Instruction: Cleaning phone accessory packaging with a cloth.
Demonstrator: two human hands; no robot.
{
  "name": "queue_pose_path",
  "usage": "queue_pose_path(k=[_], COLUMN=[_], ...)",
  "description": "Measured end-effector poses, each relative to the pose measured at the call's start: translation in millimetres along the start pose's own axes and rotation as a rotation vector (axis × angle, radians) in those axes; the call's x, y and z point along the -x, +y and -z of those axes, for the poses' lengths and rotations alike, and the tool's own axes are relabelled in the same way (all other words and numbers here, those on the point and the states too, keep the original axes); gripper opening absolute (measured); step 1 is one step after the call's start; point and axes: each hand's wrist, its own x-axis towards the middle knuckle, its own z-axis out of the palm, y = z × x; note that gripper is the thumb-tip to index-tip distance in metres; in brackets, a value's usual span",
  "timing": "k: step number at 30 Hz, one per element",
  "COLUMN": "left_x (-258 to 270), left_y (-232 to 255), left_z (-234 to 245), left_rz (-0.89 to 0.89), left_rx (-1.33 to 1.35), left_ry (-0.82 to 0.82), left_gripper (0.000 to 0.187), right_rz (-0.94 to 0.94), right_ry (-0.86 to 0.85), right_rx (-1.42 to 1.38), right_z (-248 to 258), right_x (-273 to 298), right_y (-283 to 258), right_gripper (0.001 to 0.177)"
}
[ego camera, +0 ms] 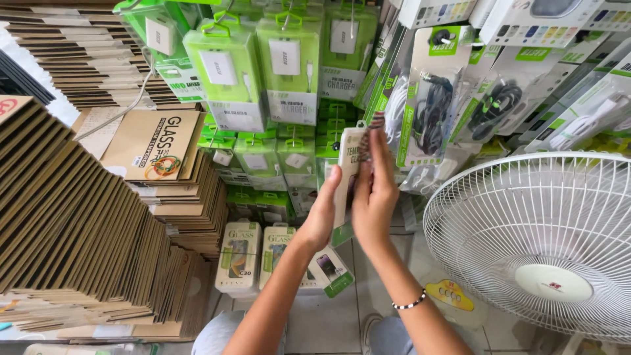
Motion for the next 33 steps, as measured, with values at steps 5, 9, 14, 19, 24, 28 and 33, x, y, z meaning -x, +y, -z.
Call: queue_pose_path(k=[5,9,14,19,24,28,33], left_x=[5,-1,6,-4,-29,-19,-41], left_y=[18,0,17,5,-35,-17,-43], left_z=[-5,15,9,22,49,31,51], left_rz=[-0.091,0.001,-0.100,-0.080,0.191,0.218,0.191], left_rx=[-0.190,-0.472,-0.561,-0.547,-0.219,-0.142,0.299], left_ry=[-0.069,-0.203,-0.216,-0.194,-0.018,-0.028,0.057], left_gripper=[0.087,0.081,0.071,0.069,0.090,0.085,0.091], right_rz=[0.096,0.125,0.091,0.232,0.333,0.274,0.234], right_ry=[-0.118,-0.104,-0.204,-0.275,-0.363,-0.361,-0.451], right_rx=[-0.013,-0.045,-0.043,0.068,0.128,0.081,0.014], right_z=[-4,23,41,43,33,32,5], right_x=[-2,-29,-37,-31,-23,-32,-6], right_y=[-2,14,-4,-2,-3,4,28], right_gripper=[0.051,0.044,0.035,0.037,0.036,0.041,0.038])
